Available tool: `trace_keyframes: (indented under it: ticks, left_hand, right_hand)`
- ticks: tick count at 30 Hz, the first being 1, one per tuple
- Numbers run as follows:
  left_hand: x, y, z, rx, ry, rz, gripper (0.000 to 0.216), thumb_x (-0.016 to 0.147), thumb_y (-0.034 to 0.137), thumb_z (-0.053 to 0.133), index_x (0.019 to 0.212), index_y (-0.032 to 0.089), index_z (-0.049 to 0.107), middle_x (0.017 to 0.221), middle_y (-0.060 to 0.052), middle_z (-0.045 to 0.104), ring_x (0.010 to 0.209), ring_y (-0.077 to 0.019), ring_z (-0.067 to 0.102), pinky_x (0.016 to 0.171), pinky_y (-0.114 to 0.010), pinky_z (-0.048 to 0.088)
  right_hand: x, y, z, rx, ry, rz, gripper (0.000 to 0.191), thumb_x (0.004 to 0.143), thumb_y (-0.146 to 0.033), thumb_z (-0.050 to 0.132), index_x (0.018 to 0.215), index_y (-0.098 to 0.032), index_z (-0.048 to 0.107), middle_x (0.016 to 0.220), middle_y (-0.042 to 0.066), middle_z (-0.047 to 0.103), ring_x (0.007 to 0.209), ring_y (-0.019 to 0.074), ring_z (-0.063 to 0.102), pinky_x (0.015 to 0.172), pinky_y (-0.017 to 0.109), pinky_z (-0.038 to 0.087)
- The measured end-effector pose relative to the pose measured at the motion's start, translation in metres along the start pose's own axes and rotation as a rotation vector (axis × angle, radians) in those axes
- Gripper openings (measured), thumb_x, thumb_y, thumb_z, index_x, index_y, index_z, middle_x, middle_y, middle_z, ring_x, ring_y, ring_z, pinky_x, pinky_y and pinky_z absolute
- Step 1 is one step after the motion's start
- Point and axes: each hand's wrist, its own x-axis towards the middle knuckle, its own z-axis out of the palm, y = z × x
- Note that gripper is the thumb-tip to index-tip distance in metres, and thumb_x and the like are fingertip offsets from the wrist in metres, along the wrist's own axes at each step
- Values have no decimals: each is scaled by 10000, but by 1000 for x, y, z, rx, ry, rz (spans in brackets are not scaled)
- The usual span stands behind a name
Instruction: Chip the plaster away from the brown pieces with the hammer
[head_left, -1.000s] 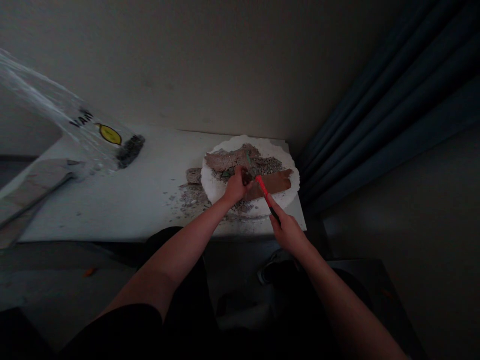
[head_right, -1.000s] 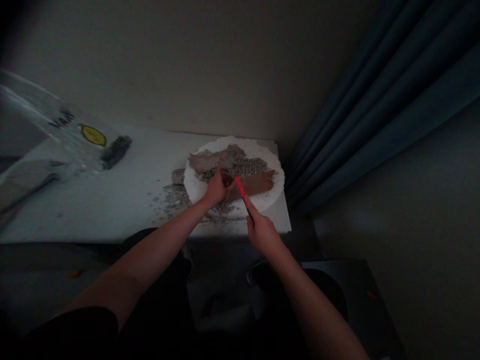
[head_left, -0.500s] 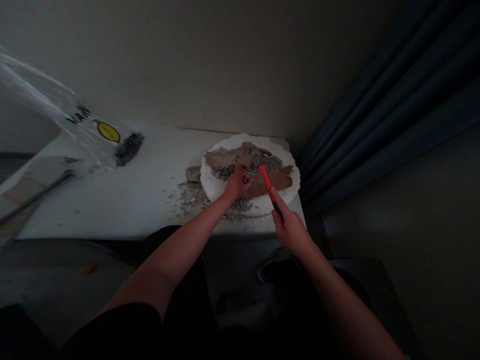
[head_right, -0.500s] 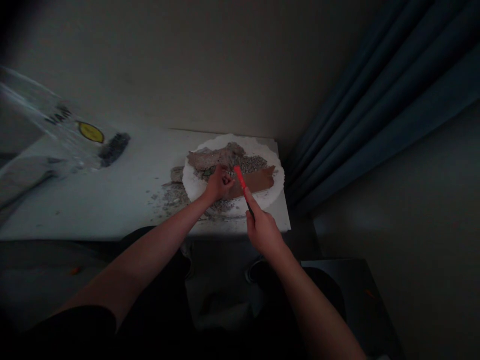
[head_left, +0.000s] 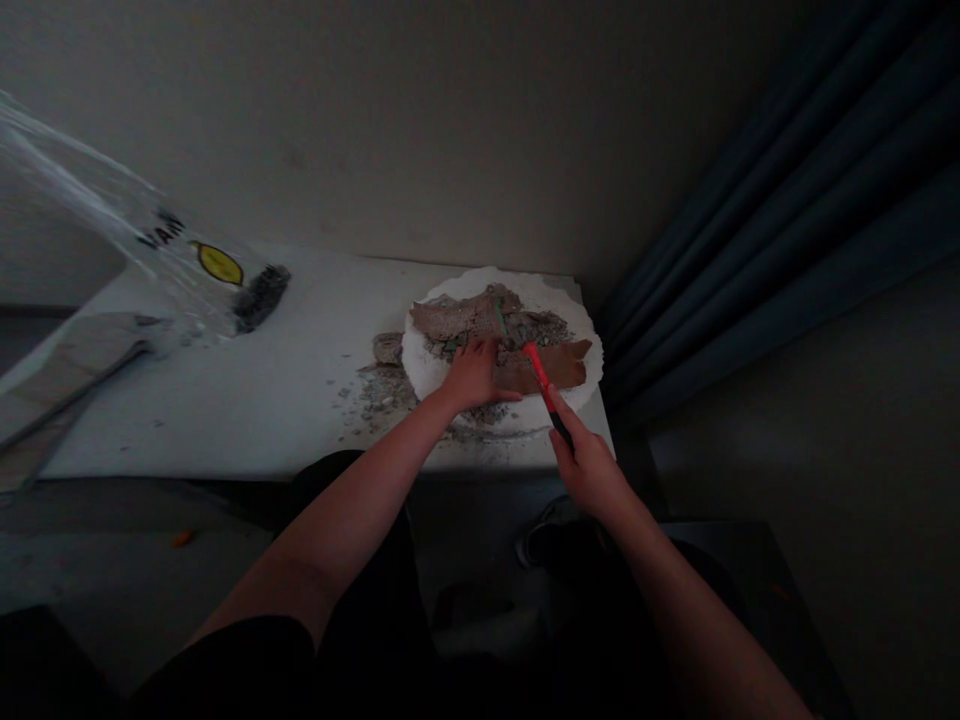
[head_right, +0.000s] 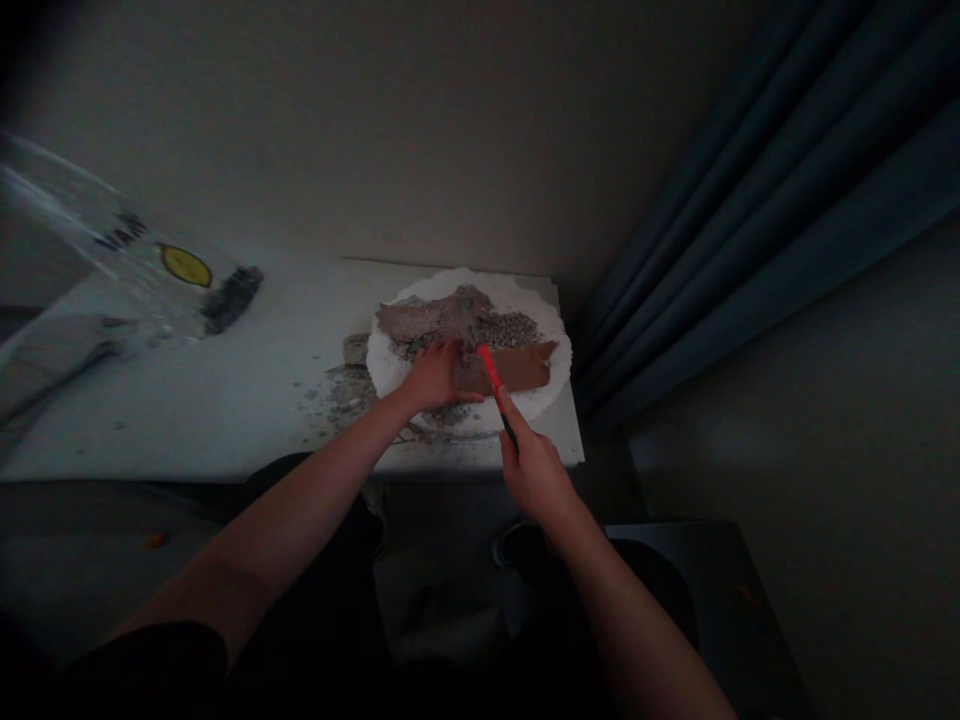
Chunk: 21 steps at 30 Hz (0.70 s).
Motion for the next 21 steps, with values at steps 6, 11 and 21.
trace_keyframes:
  ticks: [6,11,21]
  left_hand:
    - [5,-5,-8,31,-105,58,1008,539,635,884,1338,133,529,1300,-227,614,1257,-457,514,1066,-542,365]
    - [4,-10,-6,65,-88,71,942,507,676,877,1254,166,615,1336,-208,595,1295,-447,472,1095,-545,335]
    - [1,-13,-4,22,-69,17,916,475,673,898,1214,183,671,1536,-198,436,1462,-482,271,1185,-626,202]
  right_hand:
    - [-1,2,-1,0,7,0,664,991,-257,427,1632,-245,258,1162,149,740,914,262,716,859,419,543]
    - [0,5,1,-27,16,8,663,989,-256,420,1632,-235,261,1054,137,758,836,263,707,818,416,545]
    - [5,0,5,-82,-23,14,667,992,-253,417,1637,-245,247,1004,131,766,840,277,723,799,411,544]
